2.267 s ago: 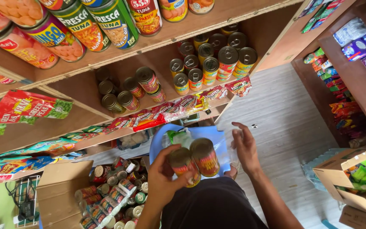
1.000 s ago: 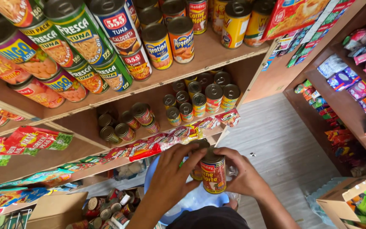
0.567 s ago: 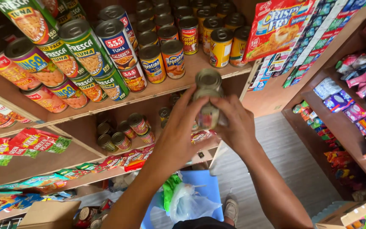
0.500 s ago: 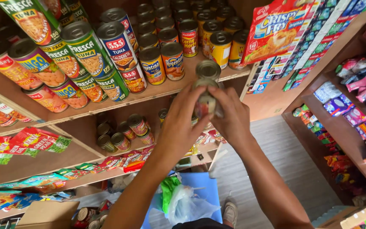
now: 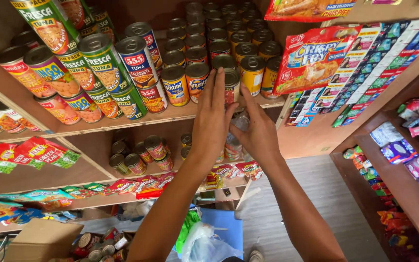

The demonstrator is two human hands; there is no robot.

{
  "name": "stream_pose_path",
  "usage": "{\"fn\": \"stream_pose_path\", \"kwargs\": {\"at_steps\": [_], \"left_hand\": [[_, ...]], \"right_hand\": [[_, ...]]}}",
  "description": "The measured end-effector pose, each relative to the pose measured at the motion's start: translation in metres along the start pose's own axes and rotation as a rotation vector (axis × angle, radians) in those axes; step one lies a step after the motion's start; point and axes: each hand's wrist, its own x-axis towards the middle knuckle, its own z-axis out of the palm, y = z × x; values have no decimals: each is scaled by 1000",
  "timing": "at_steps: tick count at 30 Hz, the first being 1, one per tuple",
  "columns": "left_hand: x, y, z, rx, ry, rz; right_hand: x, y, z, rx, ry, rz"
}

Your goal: Stocking and organizing various canned goods on a grocery store shelf.

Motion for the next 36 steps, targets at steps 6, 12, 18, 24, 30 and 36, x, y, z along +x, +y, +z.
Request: {"fn": "stream_pose_path", "kwargs": {"at_steps": [6, 12, 18, 24, 30, 36], "left_hand": [[10, 1, 8, 105, -15, 39], [16, 7, -1, 400, -24, 104], [27, 7, -15, 537, -68, 191], [37, 9, -24, 477, -116, 218], [34, 7, -29, 402, -122, 245], [25, 7, -31, 331, -134, 284]], "right_hand": [[0, 5, 8, 29, -9, 26], [-2, 7, 11, 40, -50, 100], [-5, 8, 13, 97, -36, 93], [-10, 7, 14, 269, -26, 160], [-16, -5, 13, 376, 37, 240], [-12, -16, 15, 166, 209, 110]]}}
